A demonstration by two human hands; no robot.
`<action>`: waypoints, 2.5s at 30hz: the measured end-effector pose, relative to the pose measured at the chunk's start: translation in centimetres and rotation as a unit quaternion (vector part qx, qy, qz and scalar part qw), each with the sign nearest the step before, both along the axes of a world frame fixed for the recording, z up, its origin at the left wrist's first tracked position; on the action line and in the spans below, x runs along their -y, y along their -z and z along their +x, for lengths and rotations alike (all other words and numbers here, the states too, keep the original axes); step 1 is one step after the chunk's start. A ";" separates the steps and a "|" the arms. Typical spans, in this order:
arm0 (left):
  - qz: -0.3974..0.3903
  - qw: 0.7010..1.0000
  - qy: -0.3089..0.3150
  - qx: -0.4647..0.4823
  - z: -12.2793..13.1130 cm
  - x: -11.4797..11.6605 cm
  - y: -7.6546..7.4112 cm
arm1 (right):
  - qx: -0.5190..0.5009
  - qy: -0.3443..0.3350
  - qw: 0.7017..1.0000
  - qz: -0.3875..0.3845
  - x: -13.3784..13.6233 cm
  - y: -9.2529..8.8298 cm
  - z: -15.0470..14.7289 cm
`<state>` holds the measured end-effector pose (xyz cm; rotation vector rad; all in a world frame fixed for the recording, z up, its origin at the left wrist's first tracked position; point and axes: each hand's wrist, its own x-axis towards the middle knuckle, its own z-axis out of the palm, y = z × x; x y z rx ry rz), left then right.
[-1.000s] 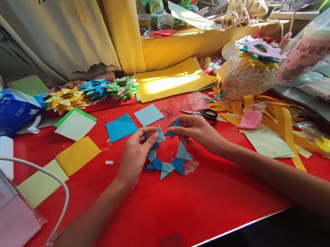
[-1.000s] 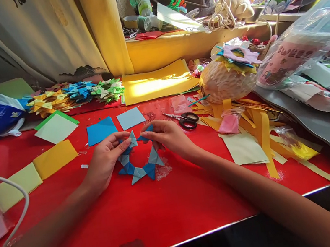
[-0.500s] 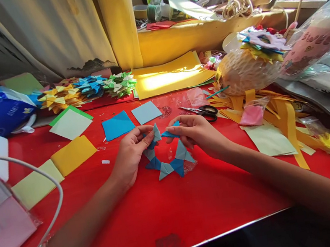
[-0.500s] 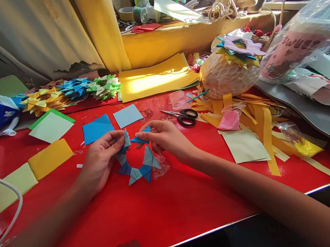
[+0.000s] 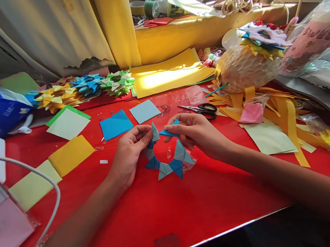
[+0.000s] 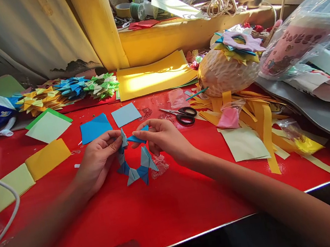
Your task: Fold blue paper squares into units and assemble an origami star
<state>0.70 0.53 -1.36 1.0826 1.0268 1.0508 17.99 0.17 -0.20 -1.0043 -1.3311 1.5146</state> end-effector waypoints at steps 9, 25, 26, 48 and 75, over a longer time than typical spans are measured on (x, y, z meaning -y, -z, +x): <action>0.005 1.000 0.002 0.002 -0.1 -0.2 0.2 | 0.006 -0.003 1.000 -0.001 0.1 0.0 0.0; -0.002 1.000 -0.008 0.018 0.0 -0.1 0.2 | 0.031 0.014 0.999 -0.006 0.2 -0.1 -0.2; -0.002 1.000 -0.007 0.018 0.0 -0.1 0.2 | 0.035 0.014 0.999 -0.006 0.2 -0.1 -0.2; 0.071 0.992 -0.048 -0.097 0.1 0.3 0.0 | 0.091 0.050 0.992 0.071 0.3 0.2 0.0; 0.040 0.996 -0.043 -0.064 0.4 0.8 -0.1 | 0.185 -0.007 0.977 0.105 0.4 -0.4 0.5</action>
